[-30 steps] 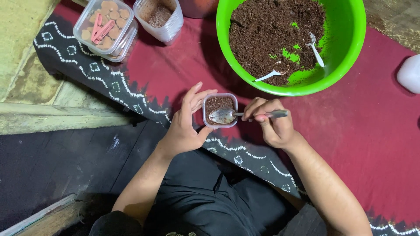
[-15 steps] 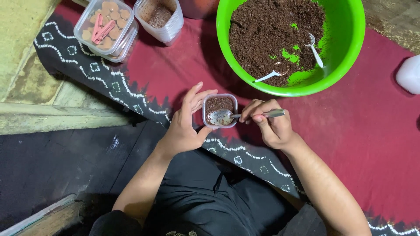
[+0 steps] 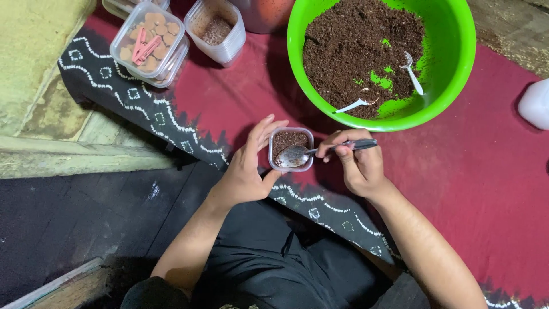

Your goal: Filling a small plastic container with soil from a larger bowl using a spoon.

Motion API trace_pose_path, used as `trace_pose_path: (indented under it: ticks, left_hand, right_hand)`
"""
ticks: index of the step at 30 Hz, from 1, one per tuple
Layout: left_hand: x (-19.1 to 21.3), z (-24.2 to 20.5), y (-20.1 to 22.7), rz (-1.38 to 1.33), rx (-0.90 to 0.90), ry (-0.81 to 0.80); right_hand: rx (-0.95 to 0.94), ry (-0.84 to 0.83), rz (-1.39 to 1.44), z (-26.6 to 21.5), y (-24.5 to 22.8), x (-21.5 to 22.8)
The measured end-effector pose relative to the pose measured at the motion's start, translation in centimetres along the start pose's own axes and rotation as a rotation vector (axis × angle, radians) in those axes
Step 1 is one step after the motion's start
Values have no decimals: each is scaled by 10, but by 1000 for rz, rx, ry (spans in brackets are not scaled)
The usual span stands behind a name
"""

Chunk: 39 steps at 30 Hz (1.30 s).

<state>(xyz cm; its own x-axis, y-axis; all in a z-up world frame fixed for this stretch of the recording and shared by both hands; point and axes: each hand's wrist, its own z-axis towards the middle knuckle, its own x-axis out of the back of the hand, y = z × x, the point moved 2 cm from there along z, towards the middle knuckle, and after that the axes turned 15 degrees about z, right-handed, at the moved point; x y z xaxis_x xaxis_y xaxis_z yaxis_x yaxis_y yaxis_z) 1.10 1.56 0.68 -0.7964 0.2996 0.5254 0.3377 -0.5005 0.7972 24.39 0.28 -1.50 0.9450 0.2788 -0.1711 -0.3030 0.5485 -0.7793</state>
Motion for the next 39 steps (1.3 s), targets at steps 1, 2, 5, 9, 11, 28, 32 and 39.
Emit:
trace_pose_path:
  ticks: [1, 2, 5, 9, 11, 28, 32, 39]
  left_hand:
    - [0, 0, 0, 2, -1, 1]
    - [-1, 0, 1, 43, -22, 29]
    - [-9, 0, -6, 131, -51, 107]
    - [-15, 0, -13, 214, -21, 202]
    - [-19, -2, -18, 190, -18, 213]
    - [-20, -6, -13, 374, -97, 238]
    - [-15, -4, -6, 369, -117, 164]
    - [-20, -3, -16, 359, -97, 187]
  right_hand:
    - [2, -1, 1, 1, 1, -1]
    - [9, 13, -17, 1, 0, 0]
    - [9, 28, -48, 0, 4, -2]
    - [-24, 31, -84, -3, 6, -3]
    - [-19, 34, -62, -3, 6, -1]
    - [-10, 64, -56, -1, 4, -1]
    - [19, 59, -70, -2, 0, -2]
    - [-5, 54, -48, -2, 6, 2]
